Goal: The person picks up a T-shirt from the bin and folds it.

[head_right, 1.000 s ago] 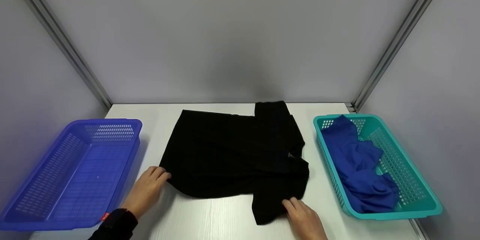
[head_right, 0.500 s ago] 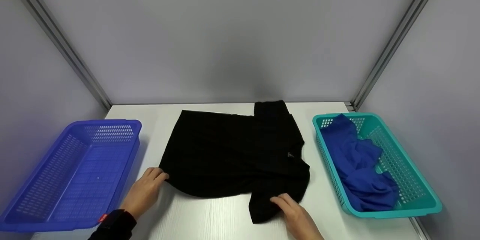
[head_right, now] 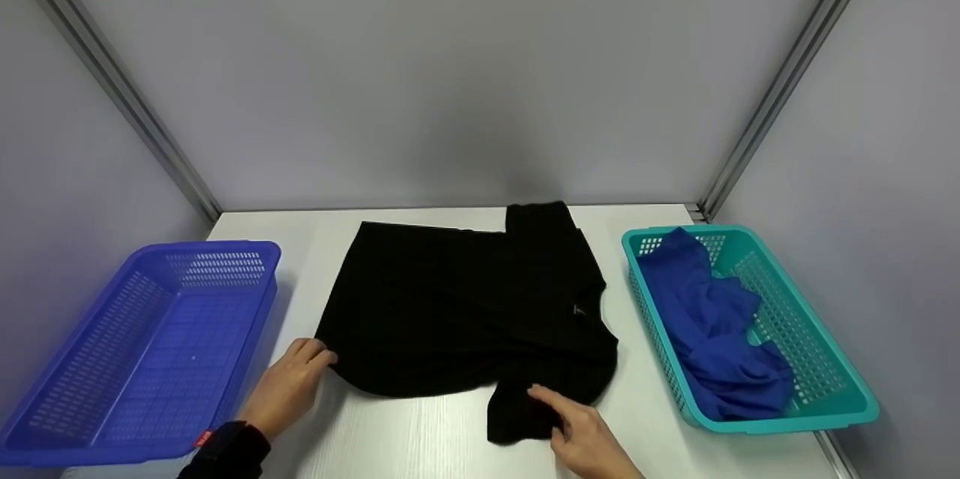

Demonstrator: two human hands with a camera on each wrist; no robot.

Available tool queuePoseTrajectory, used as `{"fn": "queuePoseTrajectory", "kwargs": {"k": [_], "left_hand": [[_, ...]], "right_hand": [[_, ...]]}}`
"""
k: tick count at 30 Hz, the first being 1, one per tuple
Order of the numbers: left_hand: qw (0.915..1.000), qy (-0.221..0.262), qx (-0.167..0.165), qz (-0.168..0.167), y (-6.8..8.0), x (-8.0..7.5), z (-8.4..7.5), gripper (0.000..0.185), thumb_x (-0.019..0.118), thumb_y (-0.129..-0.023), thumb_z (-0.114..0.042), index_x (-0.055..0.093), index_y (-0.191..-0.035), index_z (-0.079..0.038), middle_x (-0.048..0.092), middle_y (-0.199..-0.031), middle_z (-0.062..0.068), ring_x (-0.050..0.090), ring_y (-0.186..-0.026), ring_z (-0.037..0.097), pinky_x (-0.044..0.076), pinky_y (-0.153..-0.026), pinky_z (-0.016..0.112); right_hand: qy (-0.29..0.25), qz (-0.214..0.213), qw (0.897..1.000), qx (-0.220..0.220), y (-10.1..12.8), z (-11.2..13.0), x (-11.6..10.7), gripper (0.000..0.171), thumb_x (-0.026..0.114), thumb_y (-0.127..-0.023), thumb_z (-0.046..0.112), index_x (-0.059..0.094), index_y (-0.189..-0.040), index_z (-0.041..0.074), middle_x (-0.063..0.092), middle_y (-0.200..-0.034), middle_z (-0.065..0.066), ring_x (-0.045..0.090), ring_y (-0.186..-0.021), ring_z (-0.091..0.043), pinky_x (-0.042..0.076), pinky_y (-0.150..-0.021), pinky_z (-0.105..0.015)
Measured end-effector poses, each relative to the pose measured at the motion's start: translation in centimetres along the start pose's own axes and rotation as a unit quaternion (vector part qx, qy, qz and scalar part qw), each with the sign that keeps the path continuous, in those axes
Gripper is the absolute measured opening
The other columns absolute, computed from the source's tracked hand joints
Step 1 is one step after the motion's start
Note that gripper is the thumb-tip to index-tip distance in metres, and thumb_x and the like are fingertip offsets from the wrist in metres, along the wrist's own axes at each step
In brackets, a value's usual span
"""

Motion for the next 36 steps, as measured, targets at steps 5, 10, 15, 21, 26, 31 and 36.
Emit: {"fn": "queuePoseTrajectory", "kwargs": {"k": [5, 10, 15, 21, 26, 31, 36], "left_hand": [[1.0, 0.004, -0.003, 0.006, 0.2, 0.1, 0.2, 0.042, 0.074, -0.065, 0.023, 0.065, -0.094, -0.006, 0.057, -0.095, 0.008, 0.059, -0.097, 0.028, 0.057, -0.078, 0.036], [0.9999, 0.005, -0.006, 0.014, 0.2, 0.1, 0.2, 0.041, 0.075, -0.066, 0.023, 0.066, -0.094, -0.006, 0.057, -0.095, 0.007, 0.059, -0.096, 0.026, 0.057, -0.077, 0.035], [0.9999, 0.005, -0.003, 0.012, 0.3, 0.2, 0.2, 0.04, 0.078, -0.066, 0.021, 0.066, -0.092, -0.007, 0.057, -0.094, 0.006, 0.058, -0.094, 0.024, 0.056, -0.077, 0.035], [0.9999, 0.001, 0.008, -0.008, 0.3, -0.1, 0.3, 0.039, 0.078, -0.067, 0.019, 0.065, -0.092, -0.007, 0.056, -0.091, 0.005, 0.055, -0.087, 0.023, 0.052, -0.075, 0.035], [0.9995, 0.0, 0.008, -0.029, 0.0, -0.7, 0.2, 0.035, 0.078, -0.069, 0.016, 0.067, -0.092, -0.008, 0.059, -0.089, 0.004, 0.054, -0.083, 0.022, 0.049, -0.073, 0.037], [0.9989, 0.021, -0.016, -0.039, -0.4, -1.4, 0.3, 0.037, 0.079, -0.068, 0.016, 0.069, -0.092, -0.01, 0.062, -0.092, 0.003, 0.058, -0.089, 0.023, 0.05, -0.077, 0.039], [0.9894, 0.103, -0.067, -0.078, -0.7, -2.9, 0.3, 0.031, 0.079, -0.074, 0.014, 0.068, -0.092, -0.009, 0.068, -0.097, 0.005, 0.064, -0.104, 0.029, 0.052, -0.093, 0.045]], "right_hand": [[0.099, 0.037, 0.993, -0.057, 1.0, -0.5, 1.0, 0.08, 0.061, -0.068, -0.029, 0.057, -0.142, 0.003, 0.054, -0.147, -0.023, 0.066, -0.115, -0.017, 0.054, -0.074, -0.018], [0.217, -0.009, 0.975, -0.05, 1.7, -1.1, 0.9, 0.071, 0.075, -0.071, -0.019, 0.064, -0.136, 0.007, 0.067, -0.132, -0.013, 0.071, -0.104, -0.023, 0.058, -0.078, -0.023], [0.274, -0.088, 0.954, -0.088, 1.7, -0.7, 0.5, 0.064, 0.085, -0.061, -0.011, 0.073, -0.119, 0.012, 0.075, -0.11, -0.005, 0.073, -0.091, -0.019, 0.054, -0.078, -0.016], [0.242, -0.129, 0.955, -0.112, 1.1, 0.4, 0.0, 0.05, 0.088, -0.061, -0.006, 0.077, -0.107, 0.012, 0.076, -0.099, 0.001, 0.072, -0.085, -0.013, 0.053, -0.075, -0.016], [0.133, -0.2, 0.97, -0.033, 0.2, 1.2, -2.4, 0.037, 0.082, -0.073, -0.012, 0.079, -0.101, 0.012, 0.077, -0.095, 0.003, 0.072, -0.082, -0.006, 0.05, -0.075, -0.007], [0.103, -0.294, 0.95, 0.008, -0.5, 2.3, -6.3, 0.034, 0.077, -0.079, -0.014, 0.08, -0.102, 0.012, 0.076, -0.092, 0.001, 0.06, -0.079, 0.002, 0.044, -0.065, -0.01], [0.021, -0.306, 0.949, 0.069, -0.8, 3.4, -9.6, 0.024, 0.066, -0.094, -0.009, 0.076, -0.112, 0.003, 0.074, -0.11, -0.005, 0.06, -0.106, -0.004, 0.047, -0.082, -0.009]]}}
Point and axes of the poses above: each hand's wrist, its own y-axis away from the middle knuckle, its own x-axis out of the palm, z = x × y, the point moved 6 cm from there along -y, towards the middle knuckle
